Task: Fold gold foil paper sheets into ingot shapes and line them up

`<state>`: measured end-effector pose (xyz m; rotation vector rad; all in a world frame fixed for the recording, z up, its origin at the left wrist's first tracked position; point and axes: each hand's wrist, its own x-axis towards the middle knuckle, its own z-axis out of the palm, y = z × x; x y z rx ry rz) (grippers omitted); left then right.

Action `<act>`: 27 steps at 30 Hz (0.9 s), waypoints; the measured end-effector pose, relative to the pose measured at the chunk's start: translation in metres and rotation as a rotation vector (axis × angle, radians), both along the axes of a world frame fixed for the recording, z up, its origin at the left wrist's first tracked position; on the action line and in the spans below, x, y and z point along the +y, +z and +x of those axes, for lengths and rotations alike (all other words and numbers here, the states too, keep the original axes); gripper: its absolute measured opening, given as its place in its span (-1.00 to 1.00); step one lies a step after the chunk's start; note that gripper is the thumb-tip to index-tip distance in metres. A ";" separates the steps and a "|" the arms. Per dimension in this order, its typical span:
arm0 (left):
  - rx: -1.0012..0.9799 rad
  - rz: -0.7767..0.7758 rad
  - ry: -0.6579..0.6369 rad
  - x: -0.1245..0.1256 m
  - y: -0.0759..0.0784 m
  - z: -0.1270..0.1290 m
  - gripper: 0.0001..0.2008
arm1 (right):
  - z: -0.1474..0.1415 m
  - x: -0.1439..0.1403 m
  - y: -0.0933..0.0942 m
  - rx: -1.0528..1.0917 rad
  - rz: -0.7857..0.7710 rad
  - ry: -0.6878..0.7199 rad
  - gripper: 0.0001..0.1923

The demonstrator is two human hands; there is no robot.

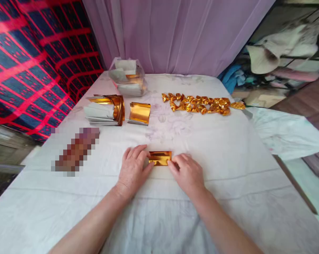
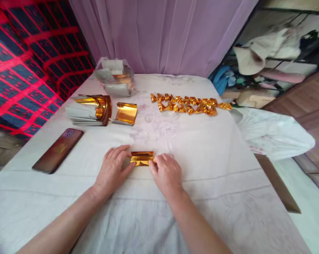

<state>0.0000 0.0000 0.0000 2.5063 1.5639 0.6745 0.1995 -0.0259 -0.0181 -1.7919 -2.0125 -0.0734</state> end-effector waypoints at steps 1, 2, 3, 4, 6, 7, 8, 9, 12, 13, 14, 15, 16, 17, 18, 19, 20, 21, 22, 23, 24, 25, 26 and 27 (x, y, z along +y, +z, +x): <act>0.022 0.032 -0.004 -0.001 0.001 0.001 -0.89 | 0.000 0.001 0.000 0.002 0.000 0.003 -0.78; 0.045 0.061 -0.014 -0.003 0.002 0.002 -0.92 | 0.000 0.002 0.001 0.004 0.000 0.005 -0.78; 0.067 0.086 -0.030 -0.005 0.003 0.002 -0.93 | 0.000 0.003 0.001 0.004 -0.002 0.007 -0.79; 0.089 0.106 -0.051 -0.007 0.003 0.003 -0.91 | -0.001 0.003 0.001 0.005 -0.004 0.009 -0.79; 0.139 0.142 -0.121 -0.012 0.004 0.006 -0.84 | -0.001 0.002 0.001 0.002 -0.013 0.009 -0.78; 0.157 0.145 -0.158 -0.015 0.004 0.007 -0.81 | -0.002 0.002 0.002 0.000 -0.018 0.008 -0.78; 0.170 0.140 -0.185 -0.018 0.004 0.008 -0.79 | -0.003 0.002 0.002 -0.002 -0.024 0.006 -0.77; 0.177 0.133 -0.204 -0.021 0.004 0.009 -0.79 | -0.004 0.001 0.002 -0.003 -0.029 0.004 -0.77; 0.175 0.132 -0.228 -0.030 0.004 0.013 -0.77 | -0.008 0.001 0.002 -0.001 -0.044 0.003 -0.77; 0.174 0.127 -0.232 -0.033 0.003 0.014 -0.76 | -0.009 0.001 0.002 0.001 -0.046 0.004 -0.77; 0.180 0.116 -0.245 -0.037 0.002 0.015 -0.74 | -0.010 0.002 0.002 0.003 -0.046 0.004 -0.77; 0.181 0.120 -0.251 -0.040 0.001 0.017 -0.71 | -0.011 0.002 0.002 0.004 -0.043 0.003 -0.77; 0.186 0.127 -0.254 -0.042 0.000 0.018 -0.69 | -0.011 0.002 0.002 0.007 -0.040 0.003 -0.76; 0.193 0.133 -0.257 -0.045 -0.002 0.018 -0.66 | -0.011 0.002 0.002 0.009 -0.037 0.002 -0.76; 0.200 0.137 -0.258 -0.047 -0.004 0.019 -0.64 | -0.011 0.002 0.002 0.011 -0.033 0.002 -0.77; 0.208 0.134 -0.259 -0.048 -0.006 0.019 -0.62 | -0.011 0.002 0.002 0.013 -0.030 0.002 -0.77; 0.214 0.129 -0.258 -0.050 -0.007 0.019 -0.60 | -0.011 0.002 0.001 0.014 -0.028 0.003 -0.77; 0.217 0.122 -0.257 -0.050 -0.009 0.019 -0.59 | -0.011 0.002 0.001 0.016 -0.026 0.005 -0.76; 0.218 0.115 -0.255 -0.051 -0.010 0.019 -0.58 | -0.011 0.002 0.001 0.018 -0.024 0.006 -0.76; 0.220 0.106 -0.254 -0.051 -0.010 0.019 -0.58 | -0.011 0.002 0.001 0.019 -0.023 0.007 -0.76; 0.222 0.100 -0.252 -0.051 -0.011 0.019 -0.57 | -0.011 0.002 0.002 0.021 -0.022 0.007 -0.75; 0.224 0.097 -0.251 -0.050 -0.011 0.019 -0.57 | -0.011 0.002 0.002 0.021 -0.022 0.007 -0.75; 0.227 0.094 -0.250 -0.050 -0.010 0.019 -0.56 | -0.010 0.002 0.002 0.023 -0.022 0.006 -0.75; 0.233 0.090 -0.249 -0.050 -0.010 0.020 -0.56 | -0.010 0.002 0.002 0.024 -0.023 0.006 -0.75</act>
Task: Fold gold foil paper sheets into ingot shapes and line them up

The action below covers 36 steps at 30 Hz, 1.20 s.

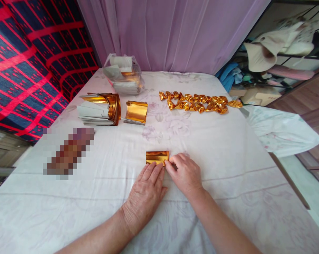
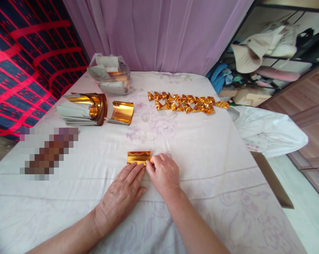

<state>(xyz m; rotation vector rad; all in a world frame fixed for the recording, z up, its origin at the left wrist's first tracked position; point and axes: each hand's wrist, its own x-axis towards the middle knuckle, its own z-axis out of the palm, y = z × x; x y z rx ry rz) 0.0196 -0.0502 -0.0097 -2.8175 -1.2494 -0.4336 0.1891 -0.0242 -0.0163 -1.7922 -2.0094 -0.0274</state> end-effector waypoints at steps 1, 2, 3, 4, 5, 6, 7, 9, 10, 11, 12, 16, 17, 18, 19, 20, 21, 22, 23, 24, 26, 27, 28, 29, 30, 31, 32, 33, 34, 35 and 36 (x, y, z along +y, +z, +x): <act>0.006 -0.001 0.003 0.000 0.001 0.000 -0.56 | 0.000 0.000 0.000 0.001 0.000 0.001 -0.75; 0.011 -0.002 0.005 0.000 0.001 0.000 -0.56 | 0.000 0.000 0.000 0.001 0.001 0.002 -0.75; 0.014 -0.003 0.006 0.000 0.002 0.001 -0.56 | 0.000 0.000 0.000 0.002 0.001 0.004 -0.75; 0.016 -0.008 0.006 0.000 0.003 0.001 -0.56 | 0.000 0.000 0.000 0.002 0.001 0.003 -0.75; 0.016 -0.013 0.005 0.000 0.003 0.001 -0.56 | 0.000 0.000 -0.001 0.003 0.001 0.002 -0.75; 0.013 -0.018 0.005 0.000 0.003 0.001 -0.56 | 0.000 0.000 -0.001 0.005 0.000 -0.001 -0.75; 0.010 -0.023 0.006 0.000 0.004 0.001 -0.56 | 0.000 0.000 -0.001 0.008 0.000 -0.004 -0.75; 0.004 -0.028 0.009 0.000 0.003 0.001 -0.56 | 0.000 0.000 -0.001 0.014 0.001 -0.008 -0.75; 0.002 -0.026 0.010 0.001 0.003 0.001 -0.57 | 0.000 0.000 -0.001 0.017 0.001 -0.008 -0.75; -0.001 -0.022 0.007 0.001 0.003 0.001 -0.57 | 0.000 0.000 -0.001 0.019 0.000 -0.009 -0.75; -0.005 -0.018 0.003 0.001 0.002 0.001 -0.57 | 0.000 0.000 -0.001 0.021 -0.001 -0.010 -0.75; -0.017 -0.014 -0.007 0.001 0.000 0.000 -0.55 | 0.000 0.000 0.000 0.023 -0.001 -0.008 -0.75; -0.018 -0.018 -0.008 0.001 0.000 -0.001 -0.55 | 0.000 0.000 0.000 0.025 0.002 -0.007 -0.75; -0.018 -0.023 -0.008 0.001 -0.001 -0.001 -0.55 | 0.000 0.000 0.000 0.025 0.003 -0.006 -0.75; -0.019 -0.029 -0.007 0.001 -0.001 -0.001 -0.55 | 0.000 0.000 0.000 0.025 0.001 -0.004 -0.75; -0.019 -0.036 -0.006 0.001 -0.001 -0.001 -0.55 | 0.000 0.000 0.000 0.023 -0.002 -0.003 -0.75; -0.019 -0.041 -0.005 0.001 -0.001 -0.001 -0.55 | 0.000 0.000 0.001 0.020 -0.007 -0.003 -0.75; -0.018 -0.044 -0.006 0.001 -0.001 -0.001 -0.55 | 0.000 0.000 0.001 0.018 -0.011 -0.003 -0.75; -0.016 -0.046 -0.008 0.001 0.000 -0.001 -0.55 | 0.000 0.000 0.001 0.017 -0.014 -0.002 -0.75; -0.014 -0.046 -0.010 0.001 0.000 -0.001 -0.55 | 0.000 0.000 0.001 0.019 -0.014 -0.002 -0.75; -0.009 -0.045 -0.013 0.002 0.000 -0.001 -0.55 | 0.001 0.000 0.001 0.030 -0.008 -0.002 -0.76; -0.009 -0.044 -0.012 0.002 0.000 -0.001 -0.55 | 0.001 0.000 0.000 0.039 -0.003 -0.002 -0.78; -0.008 -0.045 -0.010 0.002 0.000 -0.001 -0.55 | 0.001 0.000 0.000 0.047 0.002 -0.002 -0.80; -0.007 -0.047 -0.009 0.001 0.000 -0.001 -0.55 | 0.001 0.000 0.000 0.054 0.004 -0.002 -0.83; -0.007 -0.049 -0.008 0.001 0.000 -0.001 -0.54 | 0.002 0.000 0.000 0.060 0.004 -0.001 -0.85; -0.007 -0.051 -0.006 0.001 -0.001 -0.001 -0.54 | 0.002 0.000 -0.001 0.064 0.001 0.001 -0.87; -0.009 -0.051 -0.004 0.001 -0.001 -0.001 -0.55 | 0.003 0.000 -0.001 0.066 -0.003 0.004 -0.87; -0.011 -0.049 -0.003 0.001 -0.001 0.000 -0.55 | 0.003 0.000 -0.001 0.069 -0.008 0.009 -0.87; -0.013 -0.045 -0.001 0.000 -0.002 0.000 -0.55 | 0.004 0.000 -0.001 0.077 -0.008 0.015 -0.86; -0.015 -0.039 -0.001 0.000 -0.002 0.000 -0.56 | 0.005 0.000 -0.001 0.094 -0.005 0.021 -0.85; -0.017 -0.033 -0.003 0.000 -0.002 0.000 -0.56 | 0.006 0.000 -0.001 0.119 0.003 0.029 -0.85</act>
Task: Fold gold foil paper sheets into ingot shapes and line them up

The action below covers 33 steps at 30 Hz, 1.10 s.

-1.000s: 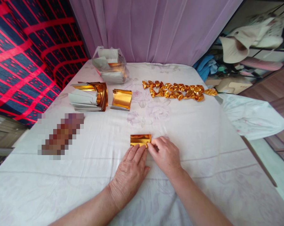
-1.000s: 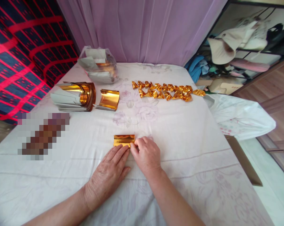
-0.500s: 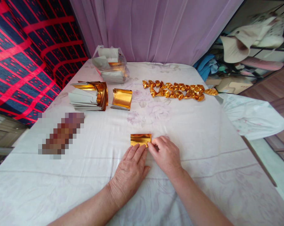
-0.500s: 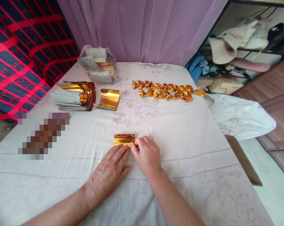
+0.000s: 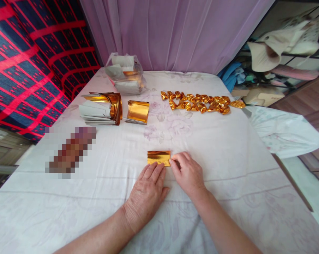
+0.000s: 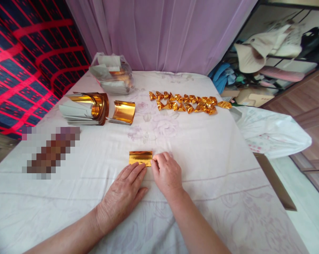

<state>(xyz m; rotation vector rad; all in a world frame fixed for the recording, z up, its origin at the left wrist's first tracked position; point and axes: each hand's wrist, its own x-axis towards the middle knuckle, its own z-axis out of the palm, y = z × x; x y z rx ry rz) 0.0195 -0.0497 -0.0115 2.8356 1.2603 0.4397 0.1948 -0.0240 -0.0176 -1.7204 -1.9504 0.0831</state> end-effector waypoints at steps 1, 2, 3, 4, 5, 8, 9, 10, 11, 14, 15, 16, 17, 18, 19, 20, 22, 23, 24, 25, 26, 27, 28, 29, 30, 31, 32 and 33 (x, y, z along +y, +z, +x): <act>0.001 0.004 -0.003 0.000 0.000 0.000 -0.56 | 0.001 0.000 0.000 0.030 0.010 0.007 -0.85; 0.003 0.006 -0.006 0.000 0.000 0.000 -0.56 | 0.001 -0.001 0.000 0.060 0.021 0.012 -0.85; 0.005 0.004 -0.006 0.001 0.000 0.000 -0.55 | 0.002 -0.001 0.000 0.083 0.029 0.017 -0.87; 0.007 0.000 -0.005 0.001 0.000 0.000 -0.55 | 0.002 -0.002 0.000 0.094 0.032 0.023 -0.88; 0.009 -0.006 -0.005 0.001 0.000 0.000 -0.55 | 0.002 -0.003 0.000 0.093 0.031 0.029 -0.90; 0.008 -0.017 -0.011 0.001 0.000 -0.001 -0.54 | 0.000 -0.004 0.001 0.045 0.014 0.041 -0.92; 0.006 -0.016 -0.014 0.001 0.000 -0.001 -0.54 | -0.001 -0.004 0.001 0.025 0.009 0.040 -0.92; 0.003 -0.014 -0.015 0.001 0.000 -0.001 -0.54 | -0.002 -0.004 0.001 0.006 0.004 0.034 -0.92; 0.000 -0.015 -0.016 0.001 0.000 -0.001 -0.54 | -0.003 -0.004 0.001 -0.011 -0.003 0.028 -0.92; -0.013 -0.024 -0.016 0.001 -0.001 -0.002 -0.55 | -0.005 -0.003 0.002 -0.032 -0.026 0.009 -0.93; -0.015 -0.030 -0.016 0.001 0.000 -0.002 -0.55 | -0.005 -0.003 0.002 -0.032 -0.031 0.003 -0.93; -0.017 -0.034 -0.015 0.001 0.000 -0.002 -0.55 | -0.005 -0.003 0.003 -0.028 -0.033 -0.001 -0.94; -0.018 -0.038 -0.014 0.001 0.000 -0.002 -0.55 | -0.005 -0.003 0.003 -0.023 -0.033 -0.004 -0.95; -0.018 -0.039 -0.013 0.002 0.000 -0.002 -0.56 | -0.005 -0.002 0.003 -0.017 -0.031 -0.006 -0.96; -0.018 -0.037 -0.015 0.002 0.000 -0.002 -0.56 | -0.005 -0.002 0.003 -0.012 -0.031 -0.005 -0.97; -0.017 -0.032 -0.018 0.002 0.001 -0.002 -0.55 | -0.005 -0.002 0.003 -0.005 -0.032 -0.003 -0.97; -0.013 -0.028 -0.022 0.002 0.000 -0.002 -0.55 | -0.005 -0.002 0.003 0.011 -0.037 0.005 -0.97; -0.012 -0.030 -0.023 0.002 0.000 -0.002 -0.55 | -0.004 -0.002 0.003 0.019 -0.041 0.010 -0.97; -0.010 -0.034 -0.023 0.002 0.000 -0.002 -0.55 | -0.004 -0.002 0.003 0.028 -0.046 0.016 -0.97; -0.008 -0.037 -0.023 0.002 0.000 -0.002 -0.54 | -0.003 -0.002 0.003 0.038 -0.052 0.022 -0.97; -0.006 -0.038 -0.023 0.002 -0.001 -0.002 -0.54 | -0.002 -0.002 0.002 0.048 -0.060 0.027 -0.96; -0.002 -0.037 -0.023 0.002 -0.001 -0.002 -0.54 | -0.002 -0.002 0.002 0.057 -0.068 0.031 -0.95; 0.002 -0.034 -0.022 0.002 -0.001 -0.002 -0.54 | -0.001 -0.002 0.002 0.067 -0.075 0.035 -0.95; 0.007 -0.030 -0.021 0.002 -0.001 -0.002 -0.54 | 0.000 -0.002 0.002 0.077 -0.079 0.040 -0.94; 0.011 -0.029 -0.020 0.002 -0.001 -0.002 -0.55 | 0.001 -0.002 0.002 0.086 -0.083 0.045 -0.94; 0.013 -0.028 -0.018 0.002 -0.001 -0.002 -0.55 | 0.002 -0.002 0.002 0.097 -0.085 0.053 -0.93; 0.014 -0.028 -0.017 0.002 0.000 -0.002 -0.56 | 0.003 -0.001 0.003 0.108 -0.086 0.064 -0.93; 0.012 -0.026 -0.018 0.002 0.000 -0.002 -0.56 | 0.004 -0.001 0.003 0.117 -0.087 0.076 -0.92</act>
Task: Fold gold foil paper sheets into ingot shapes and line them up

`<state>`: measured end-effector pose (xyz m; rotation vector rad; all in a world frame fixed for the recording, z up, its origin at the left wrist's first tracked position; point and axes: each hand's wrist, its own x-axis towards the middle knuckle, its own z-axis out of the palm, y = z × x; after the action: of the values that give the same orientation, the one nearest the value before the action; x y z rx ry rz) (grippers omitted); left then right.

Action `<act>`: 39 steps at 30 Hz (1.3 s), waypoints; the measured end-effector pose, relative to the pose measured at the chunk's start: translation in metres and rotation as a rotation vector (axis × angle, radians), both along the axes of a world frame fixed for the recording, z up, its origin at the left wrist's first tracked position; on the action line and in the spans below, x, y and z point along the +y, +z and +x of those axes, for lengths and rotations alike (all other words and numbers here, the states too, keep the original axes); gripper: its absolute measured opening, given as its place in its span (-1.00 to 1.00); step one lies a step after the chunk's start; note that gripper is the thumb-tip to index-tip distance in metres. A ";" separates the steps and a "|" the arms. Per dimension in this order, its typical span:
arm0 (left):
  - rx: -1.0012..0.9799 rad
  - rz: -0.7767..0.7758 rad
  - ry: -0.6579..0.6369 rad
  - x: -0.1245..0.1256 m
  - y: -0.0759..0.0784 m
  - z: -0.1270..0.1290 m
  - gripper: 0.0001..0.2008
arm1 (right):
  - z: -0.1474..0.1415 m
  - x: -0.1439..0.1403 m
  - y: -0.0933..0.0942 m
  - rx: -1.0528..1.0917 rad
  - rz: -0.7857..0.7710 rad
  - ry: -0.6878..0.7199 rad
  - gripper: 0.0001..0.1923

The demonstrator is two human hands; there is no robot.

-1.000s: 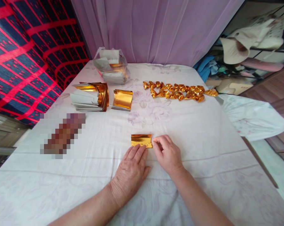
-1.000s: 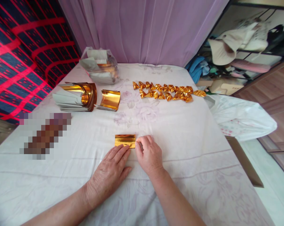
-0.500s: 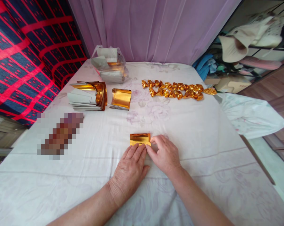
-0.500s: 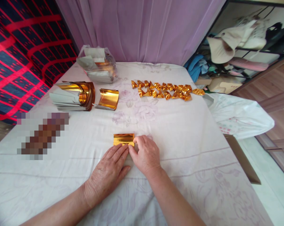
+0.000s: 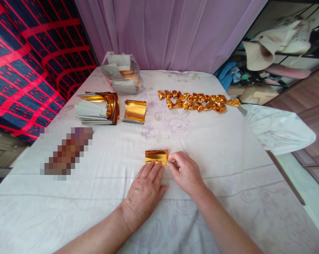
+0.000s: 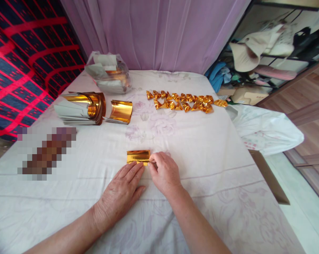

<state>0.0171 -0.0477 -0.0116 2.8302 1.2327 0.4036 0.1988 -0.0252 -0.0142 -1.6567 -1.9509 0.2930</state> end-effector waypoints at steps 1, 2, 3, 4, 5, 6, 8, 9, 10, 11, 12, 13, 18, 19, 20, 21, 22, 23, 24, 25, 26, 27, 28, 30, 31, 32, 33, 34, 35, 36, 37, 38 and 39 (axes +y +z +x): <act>-0.001 0.001 -0.001 0.000 0.000 0.000 -0.56 | 0.001 0.000 0.000 0.006 0.000 0.011 -0.91; -0.005 0.004 -0.003 0.000 0.001 0.000 -0.57 | 0.001 0.000 0.001 0.009 0.004 0.020 -0.89; -0.008 0.007 -0.006 0.000 0.001 -0.001 -0.57 | 0.002 0.000 0.001 0.008 0.009 0.028 -0.88; -0.011 0.009 -0.009 0.000 0.001 -0.001 -0.57 | 0.002 0.000 0.001 0.004 0.014 0.034 -0.88; -0.012 0.009 -0.013 0.001 0.002 -0.001 -0.56 | 0.002 0.000 0.001 -0.002 0.018 0.038 -0.87; -0.013 0.006 -0.014 0.001 0.002 -0.001 -0.55 | 0.002 0.000 0.001 -0.008 0.022 0.039 -0.87; -0.015 -0.002 -0.016 0.002 0.003 -0.001 -0.54 | 0.001 -0.001 0.000 -0.025 0.027 0.034 -0.88; -0.014 -0.011 -0.015 0.003 0.004 -0.001 -0.54 | 0.001 -0.001 0.000 -0.035 0.027 0.030 -0.89; -0.014 -0.021 -0.014 0.004 0.004 0.000 -0.53 | 0.000 -0.001 -0.001 -0.043 0.026 0.021 -0.90; -0.014 -0.031 -0.011 0.004 0.005 0.000 -0.53 | -0.001 0.000 -0.001 -0.050 0.024 0.009 -0.91; -0.014 -0.040 -0.008 0.005 0.006 0.001 -0.53 | -0.003 0.000 -0.001 -0.059 0.024 -0.007 -0.92; -0.013 -0.046 -0.005 0.005 0.006 0.001 -0.53 | -0.004 0.001 -0.002 -0.070 0.024 -0.025 -0.93; -0.020 -0.056 0.005 0.006 0.008 0.003 -0.50 | -0.010 0.002 -0.002 -0.140 0.033 -0.091 -0.95; -0.023 -0.062 0.009 0.006 0.008 0.003 -0.49 | -0.011 0.002 -0.002 -0.147 0.032 -0.091 -0.95; -0.024 -0.066 0.015 0.006 0.007 0.003 -0.49 | -0.011 0.002 -0.002 -0.150 0.031 -0.089 -0.96; -0.024 -0.067 0.021 0.005 0.007 0.003 -0.49 | -0.011 0.002 -0.002 -0.152 0.031 -0.087 -0.96; -0.024 -0.066 0.025 0.005 0.007 0.003 -0.49 | -0.010 0.002 -0.001 -0.152 0.032 -0.085 -0.96; -0.023 -0.063 0.026 0.005 0.006 0.003 -0.49 | -0.010 0.002 -0.001 -0.150 0.034 -0.083 -0.95; -0.025 -0.060 0.025 0.005 0.005 0.003 -0.49 | -0.010 0.002 -0.001 -0.148 0.035 -0.080 -0.94; -0.029 -0.056 0.024 0.005 0.005 0.002 -0.50 | -0.010 0.002 -0.001 -0.147 0.035 -0.079 -0.93; -0.033 -0.052 0.023 0.005 0.004 0.002 -0.51 | -0.009 0.002 -0.001 -0.146 0.035 -0.079 -0.93; -0.037 -0.048 0.021 0.005 0.003 0.001 -0.51 | -0.009 0.002 -0.001 -0.145 0.033 -0.080 -0.93; -0.039 -0.044 0.020 0.005 0.003 0.000 -0.52 | -0.010 0.002 -0.002 -0.144 0.029 -0.081 -0.93; -0.040 -0.042 0.018 0.005 0.003 -0.001 -0.52 | -0.010 0.002 -0.001 -0.142 0.018 -0.085 -0.92; -0.040 -0.042 0.016 0.005 0.003 -0.002 -0.52 | -0.010 0.002 -0.001 -0.141 0.012 -0.085 -0.92; -0.041 -0.040 0.014 0.006 0.003 -0.003 -0.52 | -0.010 0.002 -0.001 -0.141 0.007 -0.086 -0.92; -0.044 -0.038 0.012 0.006 0.003 -0.004 -0.52 | -0.010 0.002 -0.001 -0.141 0.005 -0.087 -0.92; -0.046 -0.037 0.009 0.006 0.003 -0.005 -0.53 | -0.010 0.002 -0.001 -0.141 0.005 -0.087 -0.92; -0.048 -0.038 0.007 0.006 0.004 -0.006 -0.53 | -0.010 0.002 -0.001 -0.141 0.007 -0.087 -0.93; -0.049 -0.041 0.005 0.007 0.004 -0.007 -0.53 | -0.010 0.002 -0.001 -0.140 0.010 -0.086 -0.93; -0.049 -0.045 0.004 0.007 0.005 -0.007 -0.53 | -0.009 0.002 -0.001 -0.139 0.013 -0.084 -0.93; -0.049 -0.048 0.002 0.007 0.005 -0.008 -0.54 | -0.009 0.002 -0.001 -0.137 0.017 -0.082 -0.93; -0.048 -0.049 0.001 0.007 0.006 -0.008 -0.54 | -0.009 0.002 -0.002 -0.136 0.020 -0.081 -0.92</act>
<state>0.0088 -0.0405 -0.0060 2.7623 1.2188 0.4322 0.1899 -0.0228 -0.0158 -1.7781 -1.9717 0.1322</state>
